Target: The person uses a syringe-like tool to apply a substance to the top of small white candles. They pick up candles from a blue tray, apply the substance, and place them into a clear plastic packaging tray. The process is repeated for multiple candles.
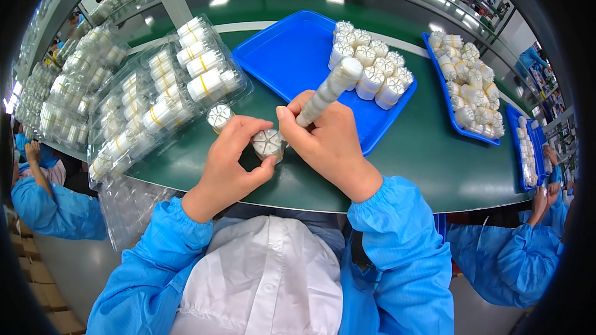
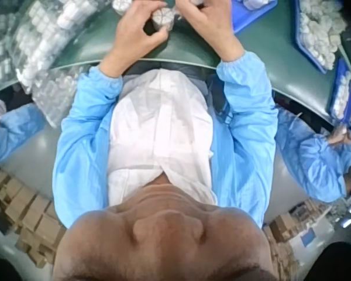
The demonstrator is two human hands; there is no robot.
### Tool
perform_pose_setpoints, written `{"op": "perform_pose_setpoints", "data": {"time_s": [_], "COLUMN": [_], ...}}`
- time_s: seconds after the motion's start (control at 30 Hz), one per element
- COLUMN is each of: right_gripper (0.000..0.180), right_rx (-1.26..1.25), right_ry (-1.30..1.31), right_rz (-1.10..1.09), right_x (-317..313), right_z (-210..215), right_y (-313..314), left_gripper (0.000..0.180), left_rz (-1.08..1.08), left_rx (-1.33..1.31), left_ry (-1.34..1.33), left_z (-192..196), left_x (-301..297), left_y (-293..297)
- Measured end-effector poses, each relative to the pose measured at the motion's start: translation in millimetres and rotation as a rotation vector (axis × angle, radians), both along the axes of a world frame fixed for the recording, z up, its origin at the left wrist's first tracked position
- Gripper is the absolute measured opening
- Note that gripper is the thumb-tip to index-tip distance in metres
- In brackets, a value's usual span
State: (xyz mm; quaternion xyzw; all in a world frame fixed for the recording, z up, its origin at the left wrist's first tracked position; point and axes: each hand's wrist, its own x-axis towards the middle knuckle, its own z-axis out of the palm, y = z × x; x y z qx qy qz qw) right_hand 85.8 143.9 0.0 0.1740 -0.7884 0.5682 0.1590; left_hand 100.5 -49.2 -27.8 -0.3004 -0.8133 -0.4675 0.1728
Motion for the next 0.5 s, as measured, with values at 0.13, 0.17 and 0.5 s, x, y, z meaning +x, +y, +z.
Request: {"op": "perform_pose_setpoints", "data": {"time_s": [0.13,0.17,0.5], "right_gripper": [0.017,0.016,0.017], "right_rx": [0.048,0.055,-0.085], "right_ry": [0.008,0.009,0.001], "right_rz": [0.015,0.018,0.009], "right_x": [-0.5,-0.3,4.1], "right_z": [-4.0,-4.2,-6.4], "right_y": [-0.8,-1.5,-0.7], "left_gripper": [0.046,0.046,0.05], "left_rz": [0.025,0.026,0.065], "left_rx": [-0.026,-0.033,-0.056], "left_ry": [0.024,0.035,0.108], "left_z": [-0.4,-0.3,-2.6], "left_x": [2.4,2.3,4.1], "left_y": [1.9,1.3,3.8]}}
